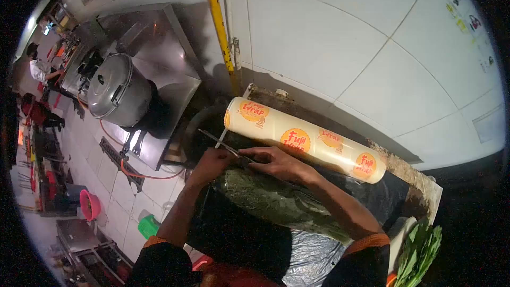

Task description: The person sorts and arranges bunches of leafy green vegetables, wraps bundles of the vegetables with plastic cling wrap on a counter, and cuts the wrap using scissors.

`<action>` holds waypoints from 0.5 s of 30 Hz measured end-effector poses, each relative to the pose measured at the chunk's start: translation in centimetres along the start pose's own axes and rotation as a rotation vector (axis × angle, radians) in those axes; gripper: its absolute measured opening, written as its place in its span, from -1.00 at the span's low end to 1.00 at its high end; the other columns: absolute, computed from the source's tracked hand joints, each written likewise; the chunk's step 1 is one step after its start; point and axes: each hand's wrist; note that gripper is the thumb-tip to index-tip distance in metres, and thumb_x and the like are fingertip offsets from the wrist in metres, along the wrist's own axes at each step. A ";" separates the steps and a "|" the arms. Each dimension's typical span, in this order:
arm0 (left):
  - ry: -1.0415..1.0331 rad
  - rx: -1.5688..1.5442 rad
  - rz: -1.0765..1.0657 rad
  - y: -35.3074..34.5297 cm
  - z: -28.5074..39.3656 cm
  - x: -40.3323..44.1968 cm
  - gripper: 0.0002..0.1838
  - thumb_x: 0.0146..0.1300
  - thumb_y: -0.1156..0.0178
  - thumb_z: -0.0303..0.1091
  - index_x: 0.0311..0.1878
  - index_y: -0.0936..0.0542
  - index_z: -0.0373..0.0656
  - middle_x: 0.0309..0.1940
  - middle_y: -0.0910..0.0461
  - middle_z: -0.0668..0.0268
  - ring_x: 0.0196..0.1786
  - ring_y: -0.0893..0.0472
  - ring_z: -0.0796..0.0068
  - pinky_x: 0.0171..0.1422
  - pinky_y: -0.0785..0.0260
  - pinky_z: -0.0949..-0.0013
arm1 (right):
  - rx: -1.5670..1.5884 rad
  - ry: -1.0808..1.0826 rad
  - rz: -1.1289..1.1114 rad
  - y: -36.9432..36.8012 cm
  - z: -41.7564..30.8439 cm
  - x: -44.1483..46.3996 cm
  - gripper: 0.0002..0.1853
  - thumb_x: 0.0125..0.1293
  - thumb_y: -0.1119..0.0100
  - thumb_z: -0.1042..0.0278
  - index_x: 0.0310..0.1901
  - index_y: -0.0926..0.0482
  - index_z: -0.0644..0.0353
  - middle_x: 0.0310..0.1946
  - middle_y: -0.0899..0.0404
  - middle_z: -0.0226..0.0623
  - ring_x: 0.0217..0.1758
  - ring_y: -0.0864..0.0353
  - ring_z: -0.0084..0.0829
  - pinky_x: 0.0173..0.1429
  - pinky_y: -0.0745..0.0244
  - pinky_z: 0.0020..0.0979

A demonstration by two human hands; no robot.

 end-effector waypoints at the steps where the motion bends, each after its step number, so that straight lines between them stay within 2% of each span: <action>1: -0.008 -0.009 -0.008 0.1 -0.1 0.0 -0.62 0.15 -0.29 -0.06 -0.34 -0.68 -0.27 -0.60 -0.57 0.17 -0.49 -0.55 0.48 -0.34 -0.35 0.34 | -0.006 -0.009 0.010 0.0 -0.3 -1.0 -0.53 0.37 -0.08 0.34 0.31 -0.35 -0.04 -0.02 -0.59 -0.21 -0.01 -0.51 -0.50 0.15 -0.42 -0.40; 3: 0.019 -0.082 -0.043 0.5 -0.5 -0.3 -0.67 0.21 -0.25 -0.13 -0.35 -0.68 -0.27 -0.62 -0.57 0.17 -0.52 -0.54 0.47 -0.38 -0.30 0.37 | -0.160 0.360 0.257 -0.5 -1.1 -5.0 -0.49 0.29 -0.16 0.48 0.28 -0.39 0.00 0.04 -0.57 -0.18 0.01 -0.55 -0.46 0.18 -0.42 -0.41; 4: 0.017 -0.091 -0.049 0.6 -0.7 -0.3 -0.67 0.21 -0.25 -0.13 -0.35 -0.68 -0.27 -0.62 -0.57 0.17 -0.52 -0.54 0.47 -0.38 -0.30 0.37 | -0.275 0.329 0.437 -0.6 -1.6 -8.2 -0.48 0.25 -0.17 0.54 0.26 -0.41 0.04 0.06 -0.56 -0.16 0.04 -0.55 -0.42 0.20 -0.42 -0.39; 5: -0.116 -0.039 -0.012 0.7 -0.9 -0.2 -0.66 0.25 -0.21 -0.13 -0.33 -0.68 -0.28 -0.62 -0.56 0.19 -0.50 -0.51 0.53 -0.34 -0.31 0.39 | -0.392 0.295 0.617 -0.5 -1.3 -12.1 -0.47 0.22 -0.17 0.59 0.24 -0.42 0.08 0.08 -0.54 -0.13 0.06 -0.55 -0.39 0.22 -0.41 -0.38; 6: -0.251 0.013 0.028 0.7 -1.2 -0.3 -0.64 0.30 -0.17 -0.13 -0.31 -0.69 -0.29 -0.62 -0.56 0.21 -0.48 -0.48 0.60 -0.30 -0.32 0.41 | -0.395 0.176 0.888 -0.3 0.8 -16.1 -0.50 0.20 -0.16 0.60 0.21 -0.43 0.19 0.05 -0.56 -0.12 0.09 -0.54 -0.39 0.22 -0.40 -0.37; 7: -0.263 0.006 0.021 0.8 -1.6 -0.3 -0.64 0.30 -0.17 -0.13 -0.31 -0.69 -0.29 -0.62 -0.56 0.21 -0.48 -0.48 0.60 -0.30 -0.32 0.41 | -0.514 0.051 0.994 -0.1 -1.8 -19.2 -0.52 0.19 -0.16 0.62 0.18 -0.45 0.25 0.03 -0.57 -0.09 0.14 -0.52 -0.35 0.21 -0.39 -0.36; 9: -0.366 -0.053 -0.027 1.0 -1.9 0.1 -0.63 0.30 -0.17 -0.13 -0.33 -0.67 -0.31 -0.63 -0.53 0.24 -0.49 -0.46 0.59 -0.33 -0.30 0.41 | -0.608 0.064 1.277 1.0 2.6 -25.1 -0.54 0.18 -0.15 0.62 0.16 -0.46 0.28 0.02 -0.58 -0.08 0.15 -0.52 -0.35 0.20 -0.38 -0.37; 10: -0.393 -0.057 -0.035 1.1 -1.5 0.0 -0.63 0.30 -0.17 -0.13 -0.33 -0.67 -0.31 -0.63 -0.53 0.24 -0.49 -0.46 0.59 -0.33 -0.30 0.41 | -0.622 0.067 1.300 1.4 6.2 -28.6 -0.54 0.18 -0.15 0.62 0.16 -0.46 0.28 0.02 -0.58 -0.08 0.15 -0.52 -0.35 0.20 -0.38 -0.37; 12: -0.392 -0.050 -0.027 1.4 -0.9 -0.6 -0.69 0.26 -0.22 -0.21 -0.36 -0.65 -0.34 -0.63 -0.56 0.17 -0.52 -0.51 0.60 -0.42 -0.27 0.43 | -0.583 -0.109 1.414 2.0 13.4 -33.5 -0.56 0.21 -0.09 0.64 0.17 -0.46 0.30 0.09 -0.52 -0.12 0.17 -0.49 -0.38 0.25 -0.34 -0.34; 15: -0.404 -0.036 -0.014 1.2 -0.7 -0.9 -0.69 0.26 -0.21 -0.22 -0.37 -0.65 -0.34 -0.62 -0.57 0.16 -0.53 -0.51 0.60 -0.40 -0.29 0.43 | -0.727 -0.193 1.412 4.1 16.0 -34.6 -0.60 0.21 -0.13 0.57 0.13 -0.50 0.27 0.01 -0.56 -0.13 0.05 -0.56 -0.34 0.17 -0.40 -0.35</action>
Point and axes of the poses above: each hand's wrist, its own x-axis towards the middle knuckle, its own y-axis out of the back of the hand, z = x × y
